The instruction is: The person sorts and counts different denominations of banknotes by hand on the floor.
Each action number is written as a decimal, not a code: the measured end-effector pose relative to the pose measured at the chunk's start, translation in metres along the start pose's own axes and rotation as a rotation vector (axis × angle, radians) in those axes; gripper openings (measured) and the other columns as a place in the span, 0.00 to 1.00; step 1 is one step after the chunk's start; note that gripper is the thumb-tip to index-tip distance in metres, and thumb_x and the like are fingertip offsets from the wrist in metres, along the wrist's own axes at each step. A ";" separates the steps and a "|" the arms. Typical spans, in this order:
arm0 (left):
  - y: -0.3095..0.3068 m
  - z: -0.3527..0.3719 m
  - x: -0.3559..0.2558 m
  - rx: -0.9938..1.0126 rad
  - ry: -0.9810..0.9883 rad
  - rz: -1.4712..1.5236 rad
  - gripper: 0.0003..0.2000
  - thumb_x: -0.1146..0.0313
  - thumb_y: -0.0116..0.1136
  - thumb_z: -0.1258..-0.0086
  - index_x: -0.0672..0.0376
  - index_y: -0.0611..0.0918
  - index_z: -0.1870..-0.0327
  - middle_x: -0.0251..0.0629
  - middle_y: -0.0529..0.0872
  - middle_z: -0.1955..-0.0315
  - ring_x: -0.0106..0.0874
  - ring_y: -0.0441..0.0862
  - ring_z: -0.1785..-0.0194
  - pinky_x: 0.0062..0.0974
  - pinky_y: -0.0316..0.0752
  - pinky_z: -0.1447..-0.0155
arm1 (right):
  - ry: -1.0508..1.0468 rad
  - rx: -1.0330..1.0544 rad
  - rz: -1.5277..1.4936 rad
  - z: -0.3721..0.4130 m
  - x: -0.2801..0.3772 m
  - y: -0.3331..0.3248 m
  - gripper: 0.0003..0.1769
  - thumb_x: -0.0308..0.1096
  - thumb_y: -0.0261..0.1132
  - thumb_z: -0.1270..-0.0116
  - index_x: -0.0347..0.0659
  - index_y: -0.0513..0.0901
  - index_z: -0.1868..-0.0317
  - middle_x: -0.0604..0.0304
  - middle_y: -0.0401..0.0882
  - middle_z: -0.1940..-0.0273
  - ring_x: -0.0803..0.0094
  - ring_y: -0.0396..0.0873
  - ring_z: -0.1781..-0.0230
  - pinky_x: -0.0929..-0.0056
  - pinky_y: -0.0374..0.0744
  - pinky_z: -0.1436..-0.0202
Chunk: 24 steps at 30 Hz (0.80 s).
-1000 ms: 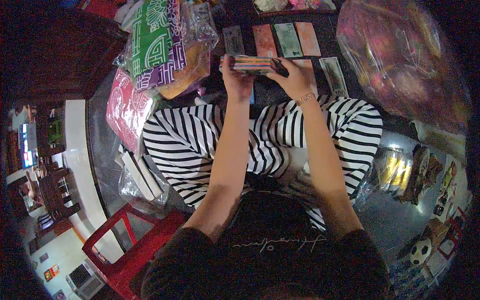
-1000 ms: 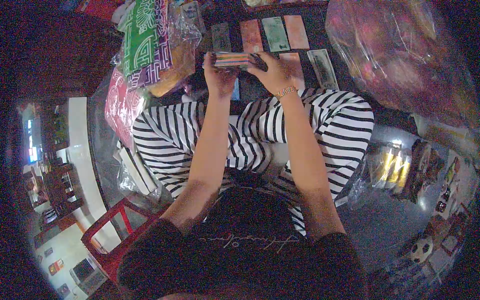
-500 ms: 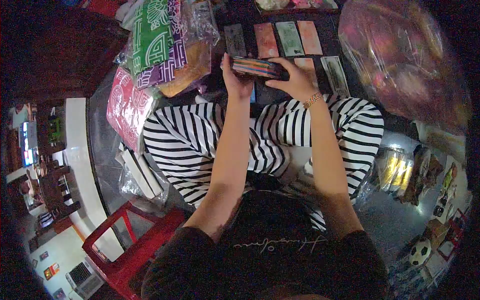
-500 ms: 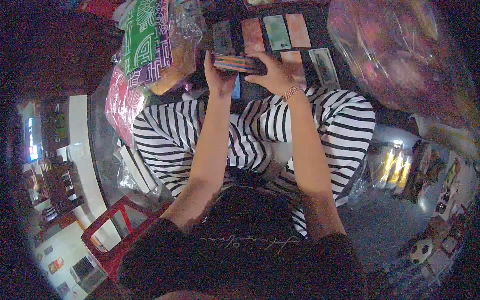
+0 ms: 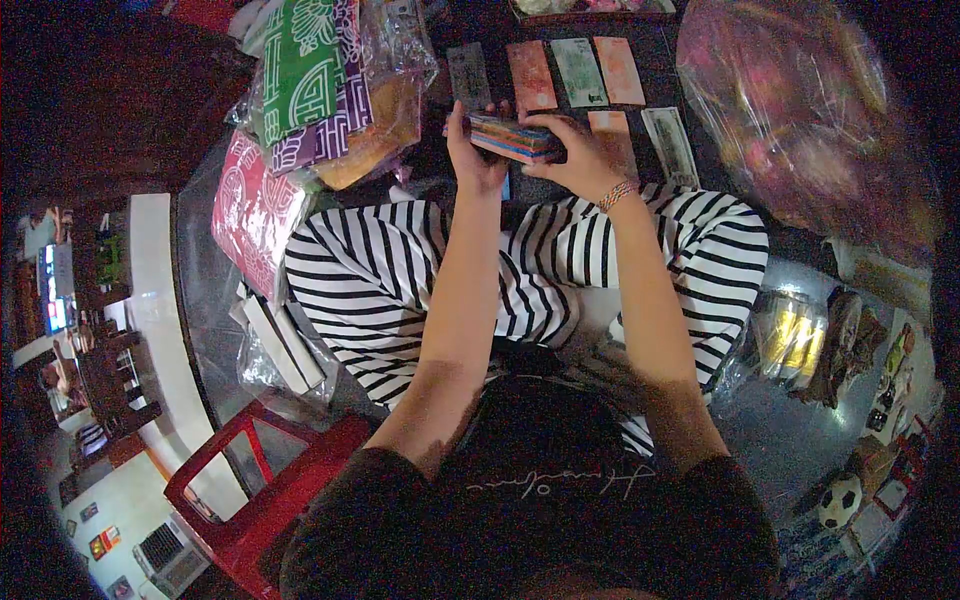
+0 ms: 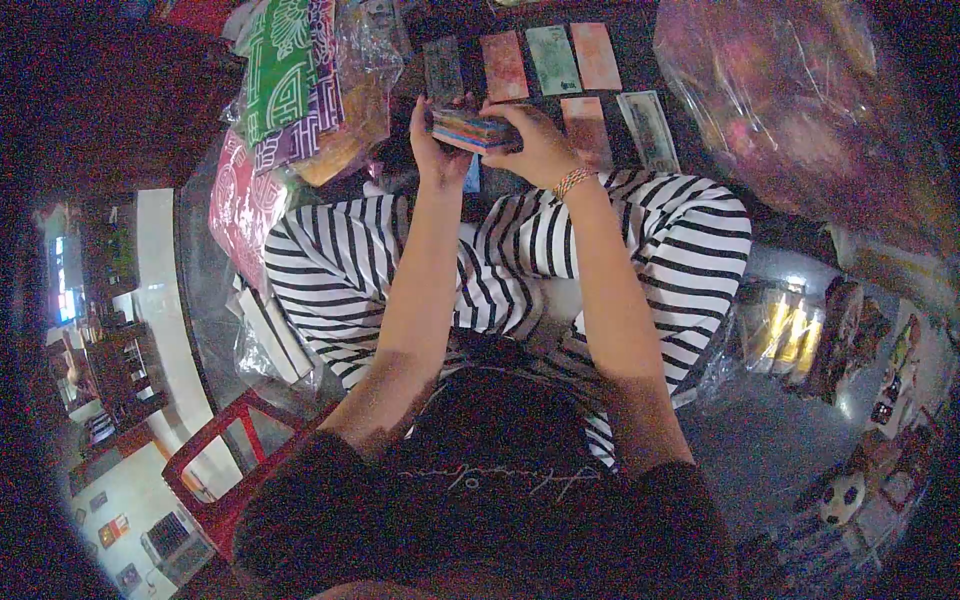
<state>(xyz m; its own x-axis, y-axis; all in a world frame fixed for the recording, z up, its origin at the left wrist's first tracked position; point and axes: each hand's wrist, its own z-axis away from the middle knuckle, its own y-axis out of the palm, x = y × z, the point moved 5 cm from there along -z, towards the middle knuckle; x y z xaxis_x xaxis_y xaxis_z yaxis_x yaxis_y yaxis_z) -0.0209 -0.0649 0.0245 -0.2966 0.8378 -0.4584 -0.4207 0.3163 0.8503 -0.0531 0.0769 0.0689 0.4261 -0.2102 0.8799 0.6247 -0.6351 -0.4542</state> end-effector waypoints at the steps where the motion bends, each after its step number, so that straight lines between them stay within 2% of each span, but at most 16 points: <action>1: 0.002 0.002 0.001 -0.007 -0.021 0.013 0.17 0.53 0.50 0.35 0.59 0.73 0.61 0.38 0.78 0.70 0.37 0.78 0.58 0.38 0.75 0.53 | 0.014 0.002 0.031 0.000 0.001 0.001 0.35 0.36 0.73 0.53 0.45 0.69 0.43 0.55 0.69 0.43 0.63 0.67 0.41 0.68 0.66 0.39; 4: 0.003 0.002 0.000 -0.009 -0.008 -0.012 0.17 0.53 0.50 0.35 0.61 0.74 0.62 0.39 0.79 0.70 0.37 0.78 0.59 0.38 0.75 0.52 | -0.060 -0.056 0.086 0.000 0.000 0.004 0.38 0.36 0.73 0.53 0.45 0.66 0.41 0.54 0.70 0.44 0.60 0.68 0.42 0.66 0.66 0.39; 8: 0.003 0.003 0.003 -0.020 -0.030 0.022 0.18 0.53 0.49 0.35 0.63 0.74 0.64 0.41 0.79 0.70 0.38 0.79 0.60 0.37 0.74 0.52 | -0.033 -0.074 0.087 -0.001 0.000 0.006 0.39 0.35 0.73 0.54 0.44 0.64 0.41 0.53 0.70 0.45 0.58 0.68 0.42 0.65 0.66 0.39; 10: 0.000 0.000 0.006 -0.026 -0.096 0.030 0.19 0.53 0.48 0.35 0.64 0.74 0.63 0.43 0.80 0.69 0.39 0.79 0.60 0.38 0.74 0.53 | -0.060 -0.117 0.118 -0.003 -0.001 0.006 0.40 0.36 0.74 0.55 0.43 0.64 0.41 0.52 0.70 0.45 0.57 0.68 0.42 0.64 0.66 0.40; 14: -0.002 0.001 0.007 -0.030 -0.056 -0.016 0.19 0.52 0.48 0.35 0.63 0.73 0.62 0.45 0.79 0.68 0.40 0.78 0.60 0.39 0.74 0.53 | -0.089 -0.155 0.137 -0.001 0.003 0.004 0.40 0.35 0.74 0.55 0.42 0.63 0.41 0.51 0.70 0.46 0.56 0.68 0.43 0.64 0.67 0.40; 17: -0.013 -0.003 0.002 -0.052 0.028 -0.052 0.19 0.52 0.47 0.35 0.62 0.73 0.61 0.45 0.79 0.67 0.40 0.78 0.60 0.38 0.74 0.52 | -0.076 -0.139 0.136 -0.001 0.008 0.002 0.42 0.35 0.74 0.56 0.43 0.62 0.40 0.50 0.69 0.45 0.55 0.67 0.42 0.63 0.65 0.39; 19: -0.015 -0.001 -0.001 -0.048 0.056 -0.214 0.20 0.55 0.39 0.33 0.63 0.75 0.55 0.45 0.81 0.61 0.41 0.81 0.61 0.40 0.76 0.55 | -0.149 -0.218 0.134 -0.001 0.021 0.002 0.47 0.36 0.75 0.58 0.41 0.58 0.39 0.49 0.64 0.42 0.55 0.62 0.39 0.63 0.62 0.37; 22: -0.026 -0.007 -0.001 -0.115 0.059 -0.178 0.18 0.52 0.44 0.35 0.58 0.73 0.59 0.41 0.80 0.66 0.37 0.79 0.60 0.38 0.74 0.53 | -0.139 -0.323 0.089 0.000 0.015 0.017 0.51 0.38 0.75 0.60 0.38 0.55 0.37 0.48 0.59 0.39 0.55 0.57 0.36 0.63 0.58 0.34; 24: -0.025 -0.006 -0.002 -0.098 0.081 -0.176 0.17 0.52 0.45 0.35 0.58 0.74 0.59 0.40 0.80 0.65 0.37 0.79 0.60 0.38 0.74 0.54 | -0.132 -0.345 0.033 -0.001 0.009 0.024 0.52 0.37 0.74 0.60 0.37 0.54 0.37 0.48 0.58 0.39 0.55 0.57 0.36 0.64 0.57 0.33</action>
<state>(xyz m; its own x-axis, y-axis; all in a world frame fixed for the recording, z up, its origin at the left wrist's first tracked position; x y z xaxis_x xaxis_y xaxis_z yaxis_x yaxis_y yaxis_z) -0.0153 -0.0774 0.0030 -0.2780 0.7335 -0.6202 -0.5520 0.4064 0.7281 -0.0346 0.0590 0.0660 0.5369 -0.1516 0.8299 0.3617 -0.8474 -0.3887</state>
